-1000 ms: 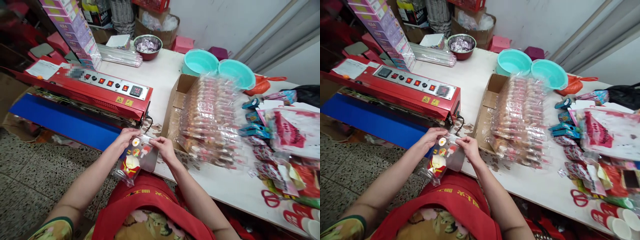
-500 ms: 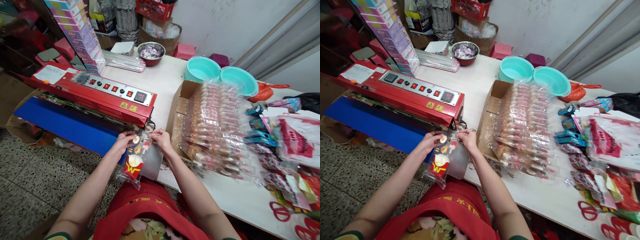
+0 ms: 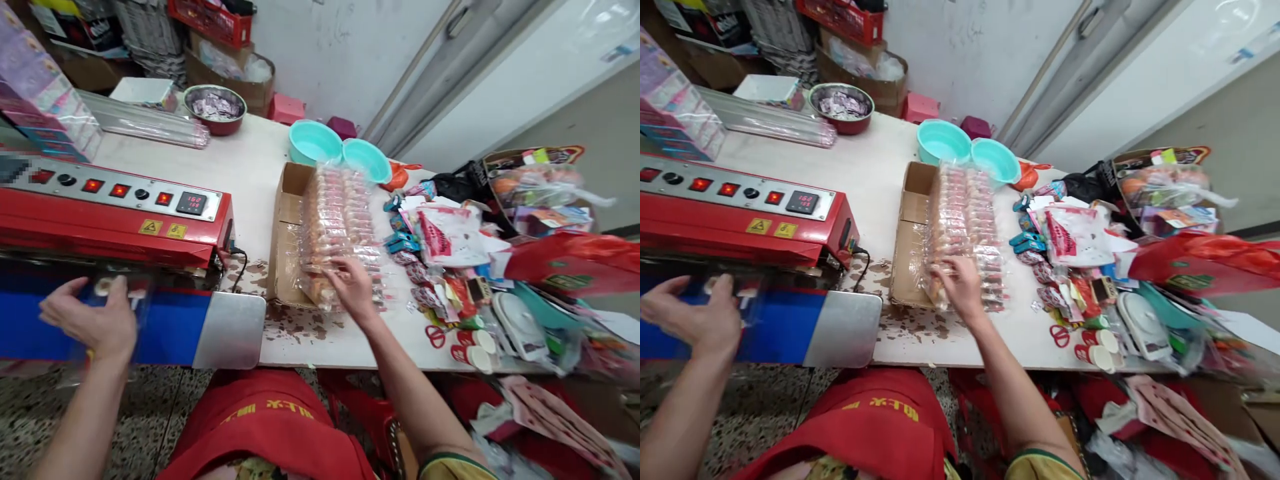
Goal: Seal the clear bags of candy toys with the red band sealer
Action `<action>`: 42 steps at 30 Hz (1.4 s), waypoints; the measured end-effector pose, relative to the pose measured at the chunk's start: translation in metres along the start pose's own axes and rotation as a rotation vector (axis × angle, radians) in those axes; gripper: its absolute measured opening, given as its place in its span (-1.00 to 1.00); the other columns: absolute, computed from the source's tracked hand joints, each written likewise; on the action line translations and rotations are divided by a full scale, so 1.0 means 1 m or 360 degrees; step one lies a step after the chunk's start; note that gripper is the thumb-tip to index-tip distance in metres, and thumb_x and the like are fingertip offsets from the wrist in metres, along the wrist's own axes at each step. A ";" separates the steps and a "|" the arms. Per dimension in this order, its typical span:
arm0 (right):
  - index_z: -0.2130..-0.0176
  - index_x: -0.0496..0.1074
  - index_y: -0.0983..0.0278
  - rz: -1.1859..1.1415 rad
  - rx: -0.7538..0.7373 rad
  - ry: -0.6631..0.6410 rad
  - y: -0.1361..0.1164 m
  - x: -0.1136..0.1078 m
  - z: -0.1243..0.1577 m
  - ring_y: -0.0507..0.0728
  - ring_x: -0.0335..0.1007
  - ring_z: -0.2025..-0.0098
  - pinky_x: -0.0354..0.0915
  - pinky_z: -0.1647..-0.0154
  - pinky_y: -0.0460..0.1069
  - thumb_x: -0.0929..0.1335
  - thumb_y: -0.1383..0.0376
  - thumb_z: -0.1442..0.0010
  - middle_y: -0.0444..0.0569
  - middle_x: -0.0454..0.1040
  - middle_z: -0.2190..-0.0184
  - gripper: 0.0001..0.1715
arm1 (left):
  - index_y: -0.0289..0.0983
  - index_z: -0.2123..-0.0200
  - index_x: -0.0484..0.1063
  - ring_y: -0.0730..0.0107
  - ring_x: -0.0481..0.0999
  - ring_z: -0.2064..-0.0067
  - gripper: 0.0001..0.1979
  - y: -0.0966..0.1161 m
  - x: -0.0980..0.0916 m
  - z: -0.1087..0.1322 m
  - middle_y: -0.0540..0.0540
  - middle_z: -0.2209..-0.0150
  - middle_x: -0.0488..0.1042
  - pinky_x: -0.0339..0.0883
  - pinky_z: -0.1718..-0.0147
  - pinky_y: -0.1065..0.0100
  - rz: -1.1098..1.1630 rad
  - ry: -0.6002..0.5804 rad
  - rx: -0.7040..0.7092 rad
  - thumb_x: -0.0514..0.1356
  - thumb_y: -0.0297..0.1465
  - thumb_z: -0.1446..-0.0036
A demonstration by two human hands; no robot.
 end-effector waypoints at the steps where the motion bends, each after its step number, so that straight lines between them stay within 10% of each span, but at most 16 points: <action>1: 0.21 0.49 0.19 0.0184 -0.0091 -0.0022 0.013 -0.020 -0.001 0.20 0.39 0.17 0.35 0.10 0.13 0.40 0.11 -0.16 0.02 0.49 0.25 -0.75 | -0.27 0.08 0.32 0.00 0.30 -0.09 -0.58 0.026 0.003 0.019 -0.22 0.01 0.37 0.08 -0.13 -0.06 -0.0004 0.0005 0.0221 0.31 -0.35 0.03; 7: 0.12 0.52 0.17 0.0893 -0.0414 -0.0538 0.056 -0.039 -0.008 0.27 0.27 0.00 0.25 -0.03 0.15 0.39 0.21 -0.18 0.11 0.39 0.04 -0.75 | -0.12 -0.07 0.37 0.11 0.28 -0.16 -0.62 0.216 0.127 0.176 -0.18 -0.13 0.31 0.20 -0.13 0.06 0.0427 -0.1374 0.1231 0.15 -0.46 -0.17; 11: 0.15 0.53 0.22 0.1218 -0.0413 -0.0665 0.065 -0.035 -0.011 0.36 0.20 -0.11 0.20 -0.06 0.22 0.37 0.27 -0.20 0.19 0.34 -0.10 -0.79 | -0.03 0.03 0.47 -0.04 0.04 -0.32 -0.48 0.259 0.187 0.202 -0.09 -0.28 0.18 0.02 -0.20 -0.14 0.0231 -0.1713 0.1275 0.11 -0.69 -0.05; 17: 0.34 0.48 0.22 0.0745 -0.0604 -0.0440 0.020 -0.071 -0.035 0.32 0.21 -0.17 0.18 -0.13 0.22 0.37 0.13 -0.21 0.13 0.35 -0.14 -0.78 | -0.22 0.37 0.51 -0.11 0.01 -0.31 -0.93 0.277 0.161 0.130 -0.13 -0.25 0.23 -0.08 -0.22 -0.15 0.0424 -0.1578 0.1157 0.32 -0.38 -0.03; 21: 0.43 0.41 0.21 -0.0099 -0.0586 -0.0260 -0.038 -0.086 -0.059 0.19 0.47 0.04 0.36 0.02 0.12 0.38 0.13 -0.21 0.03 0.54 0.10 -0.74 | -0.29 0.45 0.44 0.13 0.39 -0.08 -0.87 0.297 0.118 0.087 -0.15 -0.03 0.45 0.24 -0.08 0.09 0.1118 -0.1831 0.0575 0.28 -0.35 -0.05; 25: 0.44 0.47 0.23 -0.0714 -0.0228 -0.0189 -0.068 -0.059 -0.070 0.17 0.55 0.25 0.45 0.21 0.09 0.45 0.11 -0.11 -0.01 0.61 0.30 -0.75 | -0.31 0.21 0.48 0.36 0.52 0.27 -0.72 0.275 0.094 0.069 -0.12 0.27 0.56 0.37 0.26 0.37 0.1543 -0.1756 -0.0338 0.34 -0.39 0.05; 31: 0.49 0.54 0.26 -0.1168 0.0401 -0.0517 -0.065 0.035 -0.051 0.15 0.53 0.37 0.45 0.30 0.06 0.56 0.13 0.14 0.00 0.60 0.43 -0.72 | -0.40 0.49 0.52 0.40 0.49 0.47 -0.75 0.179 0.090 0.080 -0.16 0.46 0.56 0.34 0.45 0.41 0.1342 -0.1492 -0.1142 0.43 -0.38 0.27; 37: 0.54 0.52 0.28 -0.1360 0.0864 -0.0782 -0.060 0.130 -0.017 0.10 0.45 0.49 0.41 0.41 0.02 0.60 0.12 0.36 -0.03 0.56 0.53 -0.60 | -0.36 0.59 0.44 0.42 0.43 0.60 -0.79 0.096 0.097 0.089 -0.08 0.64 0.47 0.31 0.55 0.41 0.1152 -0.1015 -0.1522 0.42 -0.42 0.29; 42: 0.57 0.44 0.30 -0.1470 0.1185 -0.0756 -0.055 0.184 -0.007 0.05 0.40 0.56 0.36 0.48 -0.04 0.61 0.17 0.49 -0.10 0.50 0.61 -0.53 | -0.33 0.44 0.42 0.37 0.50 0.54 -0.69 0.053 0.092 0.085 -0.09 0.53 0.53 0.36 0.58 0.41 0.1126 -0.0975 -0.1683 0.43 -0.37 0.27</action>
Point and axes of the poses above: each hand's wrist, its own z-axis away from the middle knuckle, its own x-axis out of the palm, y = z × x, the point moved 5 cm from there along -z, towards the middle knuckle
